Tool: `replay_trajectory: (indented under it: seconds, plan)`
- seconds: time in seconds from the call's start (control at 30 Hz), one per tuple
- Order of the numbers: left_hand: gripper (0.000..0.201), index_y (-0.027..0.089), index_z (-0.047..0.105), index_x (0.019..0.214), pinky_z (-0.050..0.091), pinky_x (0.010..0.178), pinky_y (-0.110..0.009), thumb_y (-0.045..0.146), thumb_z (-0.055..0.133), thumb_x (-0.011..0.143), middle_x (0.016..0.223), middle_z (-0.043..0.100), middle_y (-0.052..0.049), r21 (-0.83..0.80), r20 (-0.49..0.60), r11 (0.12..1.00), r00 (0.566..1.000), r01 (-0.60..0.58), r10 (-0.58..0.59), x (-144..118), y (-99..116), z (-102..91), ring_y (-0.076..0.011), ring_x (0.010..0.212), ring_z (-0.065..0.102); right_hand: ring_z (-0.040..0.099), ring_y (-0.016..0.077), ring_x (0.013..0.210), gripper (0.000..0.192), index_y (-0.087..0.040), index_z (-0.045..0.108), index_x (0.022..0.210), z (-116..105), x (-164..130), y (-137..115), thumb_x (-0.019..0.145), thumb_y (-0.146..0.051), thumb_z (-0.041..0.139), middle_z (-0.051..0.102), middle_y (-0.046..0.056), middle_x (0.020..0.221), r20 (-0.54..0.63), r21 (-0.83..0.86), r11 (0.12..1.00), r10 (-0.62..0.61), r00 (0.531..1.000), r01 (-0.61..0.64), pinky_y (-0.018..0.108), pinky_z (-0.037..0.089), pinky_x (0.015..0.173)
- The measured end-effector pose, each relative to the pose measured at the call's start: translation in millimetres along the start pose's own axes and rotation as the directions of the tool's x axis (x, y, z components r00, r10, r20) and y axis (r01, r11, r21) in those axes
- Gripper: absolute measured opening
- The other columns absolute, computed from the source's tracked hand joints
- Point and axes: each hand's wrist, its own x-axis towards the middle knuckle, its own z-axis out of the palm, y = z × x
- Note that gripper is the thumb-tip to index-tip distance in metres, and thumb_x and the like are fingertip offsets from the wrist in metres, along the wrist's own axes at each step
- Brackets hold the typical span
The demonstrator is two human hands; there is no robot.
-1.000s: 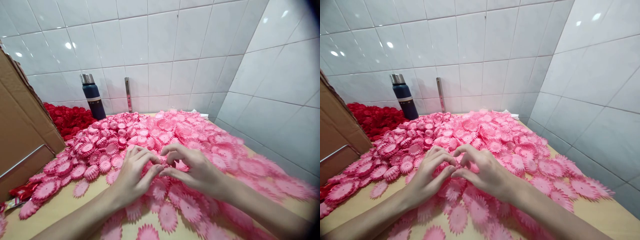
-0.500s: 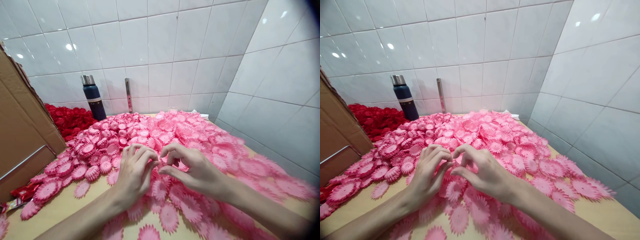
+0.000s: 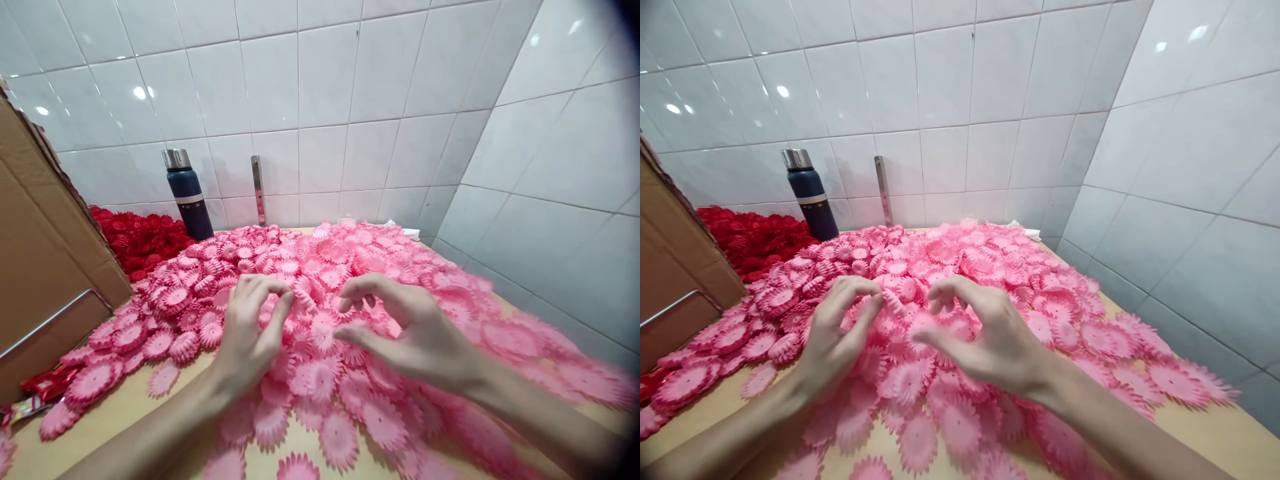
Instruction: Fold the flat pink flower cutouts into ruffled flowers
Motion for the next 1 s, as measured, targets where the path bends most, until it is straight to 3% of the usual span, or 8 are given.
replay_trajectory:
  seconds: [0.1, 0.23, 0.5, 0.7, 0.77, 0.87, 0.93, 1.0]
  plan:
    - [0.009, 0.019, 0.056, 0.085, 0.04, 0.079, -0.032, 0.018, 0.051, 0.093, 0.085, 0.061, -0.001, -0.089, 0.074, 0.995, 0.996, -0.048, 0.054, -7.3, 5.7, 8.6, -0.0173, 0.085, 0.052, 0.066, 0.0185, 0.087, 0.039, -0.013, 0.06, 0.105, 10.2, -0.7, -5.2, 0.073, -0.026, 0.079, 0.07, 0.009, 0.094, -0.033, -0.062, 0.996, -0.068, 0.997, 0.066, 0.031, 0.056, 0.077]
    - [0.008, 0.019, 0.058, 0.088, 0.04, 0.078, -0.031, 0.016, 0.051, 0.093, 0.086, 0.061, -0.001, -0.149, 0.107, 0.987, 0.991, -0.066, 0.082, -10.6, 6.2, 12.3, -0.0166, 0.085, 0.053, 0.068, 0.0139, 0.078, 0.013, -0.009, 0.064, 0.097, 20.0, -3.7, -5.5, 0.084, -0.007, 0.062, 0.072, 0.008, 0.086, -0.083, -0.066, 0.991, -0.125, 0.989, 0.119, 0.025, 0.057, 0.069]
    - [0.005, 0.02, 0.063, 0.086, 0.04, 0.079, -0.035, 0.018, 0.058, 0.089, 0.083, 0.066, -0.002, -0.135, 0.106, 0.986, 0.988, -0.093, 0.108, -11.9, 5.8, 14.3, -0.019, 0.084, 0.051, 0.068, 0.0136, 0.073, 0.015, -0.014, 0.067, 0.095, 19.5, -3.0, -7.3, 0.084, -0.006, 0.06, 0.073, 0.004, 0.083, -0.09, 0.002, 0.999, -0.039, 0.995, 0.039, 0.026, 0.057, 0.065]
    - [0.011, 0.019, 0.059, 0.079, 0.037, 0.08, -0.037, 0.017, 0.055, 0.09, 0.082, 0.066, -0.001, -0.056, 0.153, 0.994, 0.983, -0.098, 0.106, -11.4, 7.8, 10.6, -0.0189, 0.084, 0.048, 0.067, 0.0163, 0.072, 0.017, -0.012, 0.069, 0.092, 2.0, 3.7, 8.5, 0.084, -0.006, 0.055, 0.072, 0.007, 0.08, -0.114, -0.18, 0.984, -0.014, 0.993, -0.007, 0.03, 0.056, 0.063]
    - [0.014, 0.019, 0.057, 0.077, 0.037, 0.079, -0.037, 0.017, 0.054, 0.09, 0.078, 0.065, -0.001, -0.045, 0.148, 0.994, 0.983, -0.101, 0.107, -10.6, 6.8, 8.7, -0.019, 0.084, 0.048, 0.067, 0.0184, 0.075, 0.018, -0.013, 0.07, 0.095, -9.1, 6.5, 18.7, 0.083, -0.009, 0.057, 0.073, 0.008, 0.084, -0.217, -0.227, 0.969, 0.05, 0.975, -0.101, 0.033, 0.056, 0.066]
    - [0.018, 0.019, 0.055, 0.071, 0.038, 0.078, -0.038, 0.017, 0.053, 0.089, 0.073, 0.063, -0.001, -0.016, 0.082, 0.996, 0.993, -0.083, 0.084, -8.5, 2.4, 7.5, -0.0193, 0.08, 0.049, 0.067, 0.0213, 0.081, 0.014, -0.019, 0.071, 0.094, -23.2, 10.2, 29.1, 0.082, -0.021, 0.064, 0.074, 0.006, 0.09, -0.436, -0.195, 0.928, 0.208, 0.876, -0.318, 0.037, 0.054, 0.072]
    - [0.016, 0.019, 0.058, 0.072, 0.039, 0.078, -0.038, 0.019, 0.055, 0.088, 0.074, 0.064, -0.002, 0.026, 0.045, 0.998, 0.997, -0.056, 0.055, -7.0, -1.5, 8.4, -0.0201, 0.08, 0.05, 0.067, 0.0223, 0.082, 0.011, -0.021, 0.072, 0.085, -25.8, 11.5, 29.3, 0.08, -0.03, 0.067, 0.073, 0.005, 0.087, -0.409, -0.121, 0.922, 0.291, 0.865, -0.367, 0.038, 0.054, 0.073]
    - [0.01, 0.02, 0.061, 0.077, 0.04, 0.078, -0.039, 0.021, 0.058, 0.086, 0.079, 0.067, -0.002, 0.07, 0.043, 0.997, 0.998, -0.038, 0.035, -6.0, -4.7, 10.0, -0.0213, 0.083, 0.052, 0.067, 0.0223, 0.084, 0.014, -0.021, 0.071, 0.078, -22.6, 11.1, 25.1, 0.079, -0.035, 0.068, 0.073, 0.006, 0.087, -0.286, 0.003, 0.928, 0.357, 0.889, -0.372, 0.037, 0.054, 0.075]
